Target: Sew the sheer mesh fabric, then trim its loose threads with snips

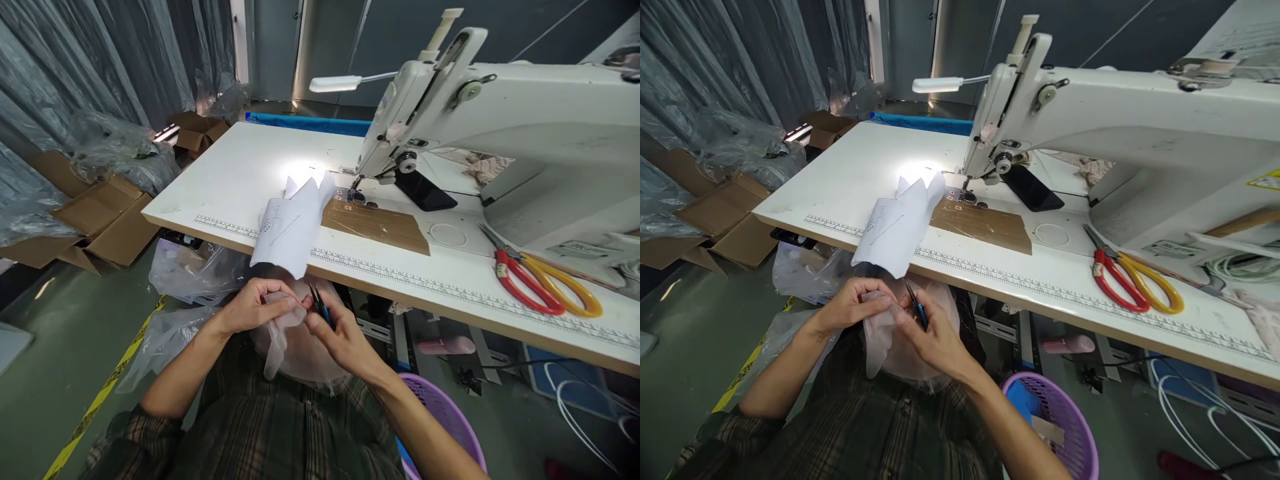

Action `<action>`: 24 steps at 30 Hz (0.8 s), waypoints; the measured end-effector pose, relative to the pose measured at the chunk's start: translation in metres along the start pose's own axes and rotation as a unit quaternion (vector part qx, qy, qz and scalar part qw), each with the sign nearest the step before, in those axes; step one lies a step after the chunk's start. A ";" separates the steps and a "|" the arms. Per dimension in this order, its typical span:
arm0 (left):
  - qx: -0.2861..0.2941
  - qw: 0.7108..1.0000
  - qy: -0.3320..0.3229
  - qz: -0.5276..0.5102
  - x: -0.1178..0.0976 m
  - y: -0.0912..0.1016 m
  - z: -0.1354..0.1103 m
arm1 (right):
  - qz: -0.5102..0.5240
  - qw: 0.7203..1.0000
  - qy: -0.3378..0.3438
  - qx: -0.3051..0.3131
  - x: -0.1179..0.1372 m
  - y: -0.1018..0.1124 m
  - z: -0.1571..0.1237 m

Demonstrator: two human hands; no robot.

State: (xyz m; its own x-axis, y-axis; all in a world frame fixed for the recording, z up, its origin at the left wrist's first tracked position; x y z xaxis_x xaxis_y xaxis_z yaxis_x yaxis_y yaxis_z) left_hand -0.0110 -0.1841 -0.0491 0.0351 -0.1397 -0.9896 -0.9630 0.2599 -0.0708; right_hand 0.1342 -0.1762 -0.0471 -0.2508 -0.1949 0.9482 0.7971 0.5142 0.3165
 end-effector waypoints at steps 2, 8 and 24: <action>0.020 1.000 0.005 0.009 -0.006 -0.006 -0.007 | 0.039 0.997 -0.039 0.049 0.000 -0.006 -0.015; 0.174 0.979 0.011 0.107 -0.006 -0.020 -0.006 | 0.092 0.980 -0.116 0.134 -0.016 0.003 -0.055; 0.008 0.792 -0.286 0.539 0.033 -0.057 -0.017 | -0.237 0.953 0.052 -0.179 -0.049 0.029 -0.046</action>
State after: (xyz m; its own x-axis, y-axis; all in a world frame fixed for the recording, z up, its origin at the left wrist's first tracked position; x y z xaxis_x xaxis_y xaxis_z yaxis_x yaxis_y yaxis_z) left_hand 0.0409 -0.2195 -0.0754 -0.6859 0.6266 -0.3700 -0.5125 -0.0549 0.8570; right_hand 0.1953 -0.1904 -0.0851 -0.5893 -0.4253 0.6869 0.7484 0.0329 0.6625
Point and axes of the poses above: each hand's wrist, its own z-axis towards the middle knuckle, its own y-axis out of the back of the hand, x = y × z, the point moved 6 cm from there along z, towards the middle knuckle, and after that the axes turned 7 degrees about -z, right-handed, at the moved point
